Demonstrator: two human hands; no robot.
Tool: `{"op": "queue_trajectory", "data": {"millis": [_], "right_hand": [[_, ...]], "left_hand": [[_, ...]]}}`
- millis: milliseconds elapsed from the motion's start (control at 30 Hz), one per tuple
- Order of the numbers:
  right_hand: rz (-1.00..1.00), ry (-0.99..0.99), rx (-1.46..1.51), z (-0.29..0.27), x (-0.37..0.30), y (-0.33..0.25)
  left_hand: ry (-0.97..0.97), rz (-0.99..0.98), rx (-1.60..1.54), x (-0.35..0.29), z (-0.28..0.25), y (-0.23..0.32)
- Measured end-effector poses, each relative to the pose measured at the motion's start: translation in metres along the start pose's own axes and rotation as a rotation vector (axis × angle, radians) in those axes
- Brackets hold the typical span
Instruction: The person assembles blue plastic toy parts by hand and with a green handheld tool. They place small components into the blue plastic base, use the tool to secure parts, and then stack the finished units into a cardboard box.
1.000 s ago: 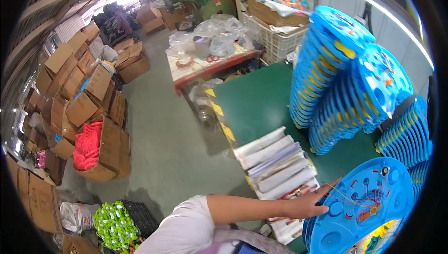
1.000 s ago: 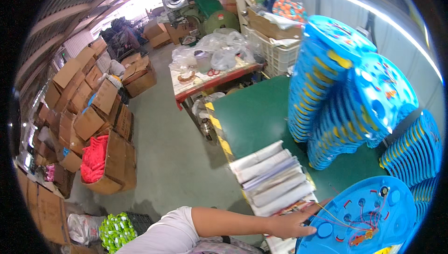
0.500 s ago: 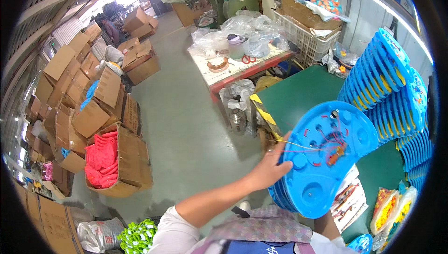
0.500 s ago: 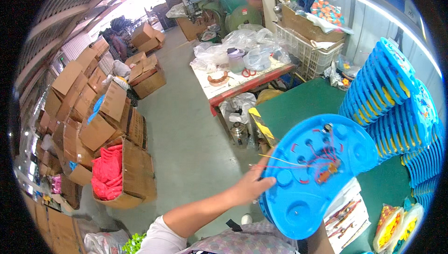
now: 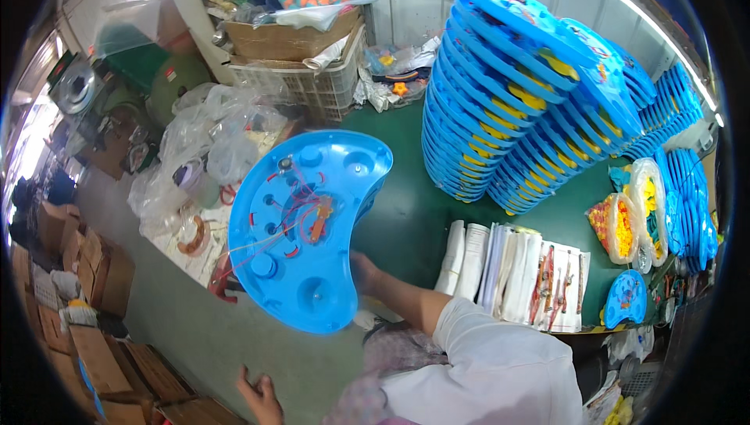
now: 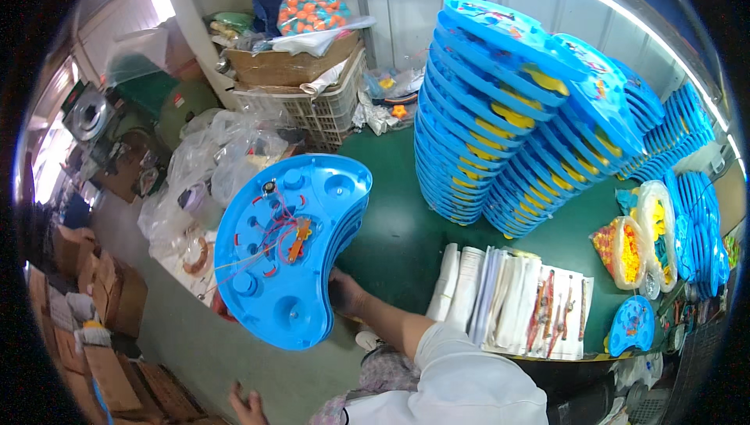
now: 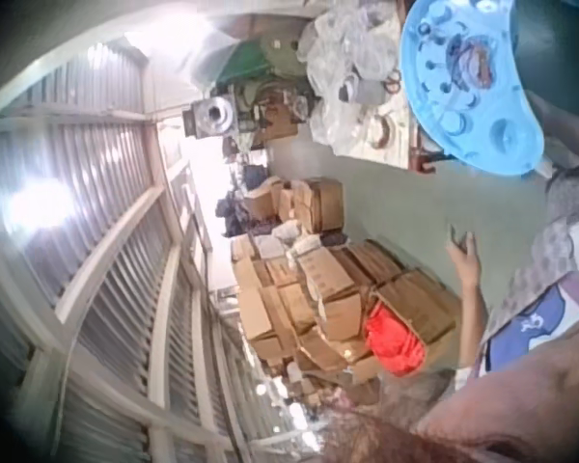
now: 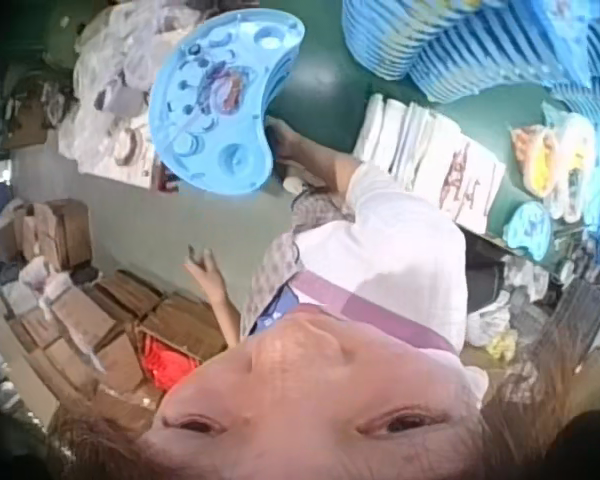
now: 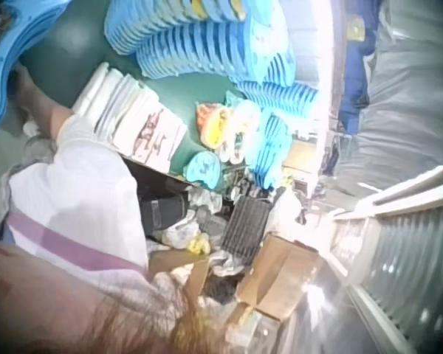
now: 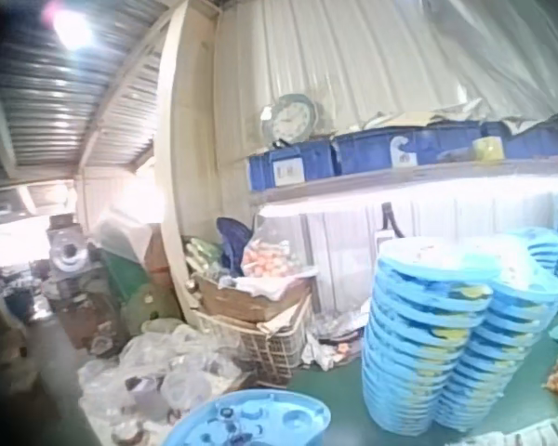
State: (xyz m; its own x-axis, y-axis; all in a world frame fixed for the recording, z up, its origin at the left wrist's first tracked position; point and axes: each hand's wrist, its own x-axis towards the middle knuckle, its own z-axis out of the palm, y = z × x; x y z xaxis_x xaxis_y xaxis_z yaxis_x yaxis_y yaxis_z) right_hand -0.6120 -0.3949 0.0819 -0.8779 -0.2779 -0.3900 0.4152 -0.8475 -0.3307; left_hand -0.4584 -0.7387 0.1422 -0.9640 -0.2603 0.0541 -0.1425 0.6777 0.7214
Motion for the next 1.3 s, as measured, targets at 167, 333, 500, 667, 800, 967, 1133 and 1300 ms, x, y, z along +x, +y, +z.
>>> {"op": "queue_trajectory", "data": {"millis": [167,333,500,667,800,967,1133,1300], "right_hand": [[-0.153,-0.014,0.021,-0.060,0.119,-0.084],[-0.286,0.067,0.061,-0.127,0.191,-0.160],[-0.452,0.220,-0.018,-0.175,0.214,-0.214],[-0.554,0.146,0.130,-0.168,0.227,-0.253],[-0.563,0.136,0.070,-0.186,0.242,-0.277],[-0.552,0.128,0.103,-0.184,0.249,-0.277],[-0.580,0.217,-0.073,-0.179,0.235,-0.276],[-0.467,0.513,-0.192,-0.125,0.208,-0.265]], "left_hand": [[-0.498,-0.404,0.381,-0.010,0.022,-0.091],[-0.594,-0.464,0.277,0.043,0.071,-0.048],[-0.634,-0.496,0.242,0.098,0.099,-0.022],[-0.643,-0.519,0.237,0.133,0.108,-0.012],[-0.670,-0.467,0.223,0.158,0.117,-0.003],[-0.782,-0.254,0.140,0.200,0.147,0.038],[-0.779,0.046,-0.159,0.270,0.214,0.132],[-0.701,0.044,-0.689,0.328,0.294,0.238]]}}
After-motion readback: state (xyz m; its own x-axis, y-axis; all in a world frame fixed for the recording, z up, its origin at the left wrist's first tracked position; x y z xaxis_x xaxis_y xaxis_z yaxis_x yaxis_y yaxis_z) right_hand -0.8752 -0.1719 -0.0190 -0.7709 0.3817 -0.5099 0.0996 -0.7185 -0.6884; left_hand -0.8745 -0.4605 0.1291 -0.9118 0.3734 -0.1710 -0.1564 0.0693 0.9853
